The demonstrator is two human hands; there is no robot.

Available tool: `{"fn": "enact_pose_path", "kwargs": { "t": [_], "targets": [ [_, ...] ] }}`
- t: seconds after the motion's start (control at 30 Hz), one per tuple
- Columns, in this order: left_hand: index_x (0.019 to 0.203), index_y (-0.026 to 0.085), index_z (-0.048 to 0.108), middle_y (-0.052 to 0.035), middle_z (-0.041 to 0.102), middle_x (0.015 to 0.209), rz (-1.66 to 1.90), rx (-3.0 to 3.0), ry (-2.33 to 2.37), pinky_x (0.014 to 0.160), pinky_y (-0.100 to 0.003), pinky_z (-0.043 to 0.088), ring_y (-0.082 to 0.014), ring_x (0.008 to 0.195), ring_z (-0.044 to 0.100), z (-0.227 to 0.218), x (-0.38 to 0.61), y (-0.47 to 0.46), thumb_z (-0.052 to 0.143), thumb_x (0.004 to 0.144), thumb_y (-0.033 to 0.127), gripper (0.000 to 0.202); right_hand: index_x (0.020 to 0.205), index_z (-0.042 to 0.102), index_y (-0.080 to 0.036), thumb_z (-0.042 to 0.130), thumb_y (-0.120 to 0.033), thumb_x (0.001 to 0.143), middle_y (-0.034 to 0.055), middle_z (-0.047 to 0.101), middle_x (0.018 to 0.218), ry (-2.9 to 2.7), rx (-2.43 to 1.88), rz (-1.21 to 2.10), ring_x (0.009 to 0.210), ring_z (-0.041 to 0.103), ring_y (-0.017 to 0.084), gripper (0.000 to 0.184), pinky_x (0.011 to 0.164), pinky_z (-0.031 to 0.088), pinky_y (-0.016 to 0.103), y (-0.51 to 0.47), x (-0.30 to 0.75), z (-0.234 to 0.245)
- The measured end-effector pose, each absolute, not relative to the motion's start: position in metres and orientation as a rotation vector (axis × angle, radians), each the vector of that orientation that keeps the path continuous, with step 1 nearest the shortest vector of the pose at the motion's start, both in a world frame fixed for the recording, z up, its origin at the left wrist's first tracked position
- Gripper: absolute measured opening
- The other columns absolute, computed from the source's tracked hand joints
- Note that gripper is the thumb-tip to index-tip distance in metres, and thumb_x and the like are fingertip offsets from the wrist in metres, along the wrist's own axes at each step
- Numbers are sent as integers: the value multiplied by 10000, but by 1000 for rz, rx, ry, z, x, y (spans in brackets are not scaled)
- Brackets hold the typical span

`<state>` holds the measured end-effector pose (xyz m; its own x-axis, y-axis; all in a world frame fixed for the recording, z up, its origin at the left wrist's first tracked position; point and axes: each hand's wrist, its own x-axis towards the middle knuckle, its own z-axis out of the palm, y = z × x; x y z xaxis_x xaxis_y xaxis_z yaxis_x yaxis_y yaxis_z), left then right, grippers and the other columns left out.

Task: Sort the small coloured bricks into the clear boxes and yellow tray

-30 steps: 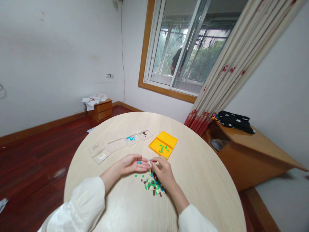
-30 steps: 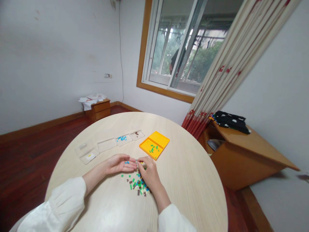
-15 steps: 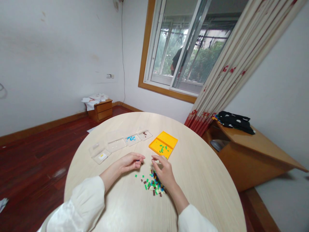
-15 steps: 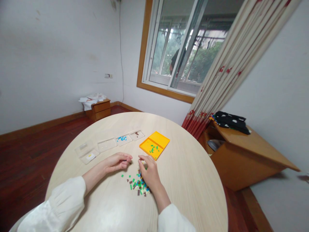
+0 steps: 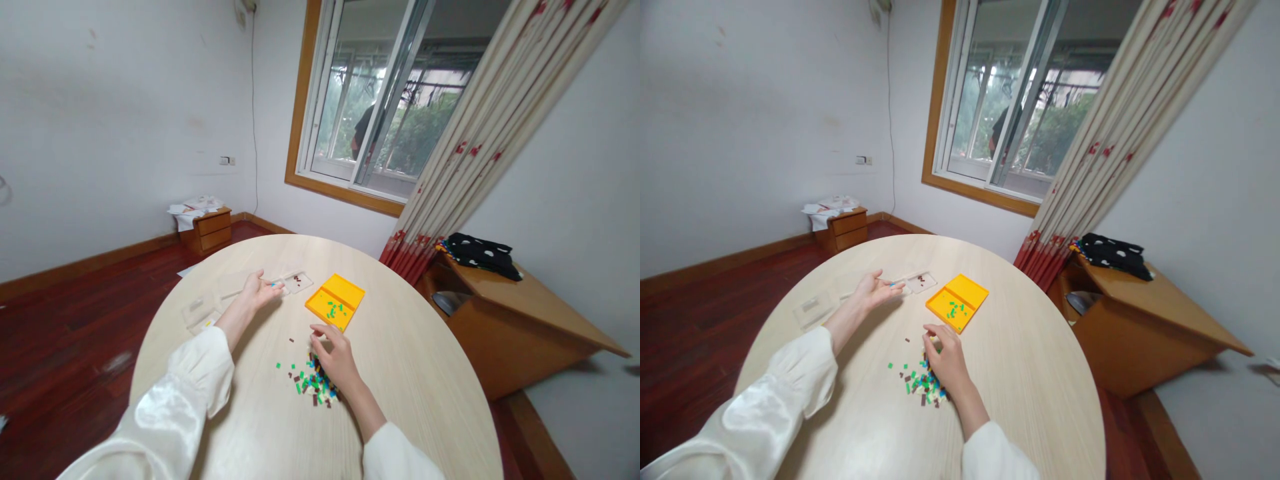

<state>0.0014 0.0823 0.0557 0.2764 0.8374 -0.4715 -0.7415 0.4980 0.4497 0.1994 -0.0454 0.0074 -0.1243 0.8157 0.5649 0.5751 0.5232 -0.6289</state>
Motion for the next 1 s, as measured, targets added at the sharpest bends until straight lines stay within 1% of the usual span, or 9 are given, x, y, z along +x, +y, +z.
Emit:
{"fn": "enact_pose_path", "kwargs": {
  "t": [0.1, 0.17, 0.23, 0.3, 0.43, 0.53, 0.67, 0.8, 1.0],
  "targets": [
    [1398, -13, 6, -314, 363, 1298, 1107, 145, 716, 687, -376, 541, -312, 1101, 541, 58, 0, 84, 283, 885, 327, 675, 948, 651, -176, 515, -211, 824, 63, 666, 804, -1828, -1156, 310, 788, 610, 184, 188, 760, 489, 352, -46, 199, 7],
    [1396, -31, -33, -338, 323, 1326, 1120, 149, 721, 682, -367, 545, -315, 1110, 538, 58, 0, 83, 286, 886, 326, 699, 949, 653, -178, 513, -210, 825, 62, 667, 804, -1831, -1162, 304, 792, 609, 184, 189, 764, 487, 354, -45, 200, 7],
    [1399, -21, 10, -334, 346, 1320, 1134, 145, 727, 668, -363, 552, -311, 1080, 561, 58, -1, 82, 302, 887, 301, 672, 944, 656, -187, 508, -210, 829, 64, 673, 817, -1829, -1171, 301, 803, 610, 187, 189, 772, 485, 357, -44, 202, 6],
    [1391, 4, 104, -305, 419, 1280, 1147, 136, 746, 650, -345, 560, -290, 1025, 597, 56, -2, 80, 322, 884, 242, 601, 933, 660, -191, 502, -212, 832, 71, 681, 837, -1819, -1184, 299, 814, 612, 191, 189, 774, 487, 359, -42, 206, 5],
    [1330, 84, 286, -197, 585, 1129, 1159, 143, 770, 663, -265, 558, -198, 890, 650, 48, -6, 77, 303, 854, 50, 477, 912, 664, -185, 495, -216, 830, 83, 688, 863, -1754, -1237, 287, 820, 617, 198, 191, 771, 493, 361, -39, 217, 2],
    [1287, 143, 353, -129, 646, 1013, 1155, 188, 776, 697, -266, 556, -169, 809, 659, 40, -8, 76, 303, 838, 6, 472, 896, 667, -187, 492, -217, 824, 80, 691, 860, -1715, -1263, 283, 814, 617, 196, 191, 767, 495, 359, -38, 222, -2],
    [1201, 152, 420, -116, 634, 944, 1188, 299, 886, 661, -258, 550, -156, 747, 653, 35, -5, 81, 345, 843, 37, 383, 897, 670, -186, 500, -220, 817, 79, 693, 860, -1724, -1275, 304, 805, 621, 194, 191, 754, 498, 353, -38, 224, -5],
    [1074, 167, 473, -105, 567, 979, 1214, 394, 1020, 569, -223, 510, -119, 653, 617, 36, 1, 89, 426, 804, 32, 306, 911, 671, -180, 499, -224, 819, 84, 695, 864, -1759, -1293, 341, 815, 626, 198, 200, 754, 498, 353, -39, 223, -4],
    [1020, 174, 458, -121, 528, 1047, 1195, 475, 1077, 557, -243, 491, -154, 709, 604, 43, 4, 86, 446, 815, 122, 212, 896, 677, -183, 502, -214, 805, 79, 695, 856, -1758, -1313, 384, 794, 624, 201, 200, 747, 498, 360, -38, 230, -4]
  ]
}}
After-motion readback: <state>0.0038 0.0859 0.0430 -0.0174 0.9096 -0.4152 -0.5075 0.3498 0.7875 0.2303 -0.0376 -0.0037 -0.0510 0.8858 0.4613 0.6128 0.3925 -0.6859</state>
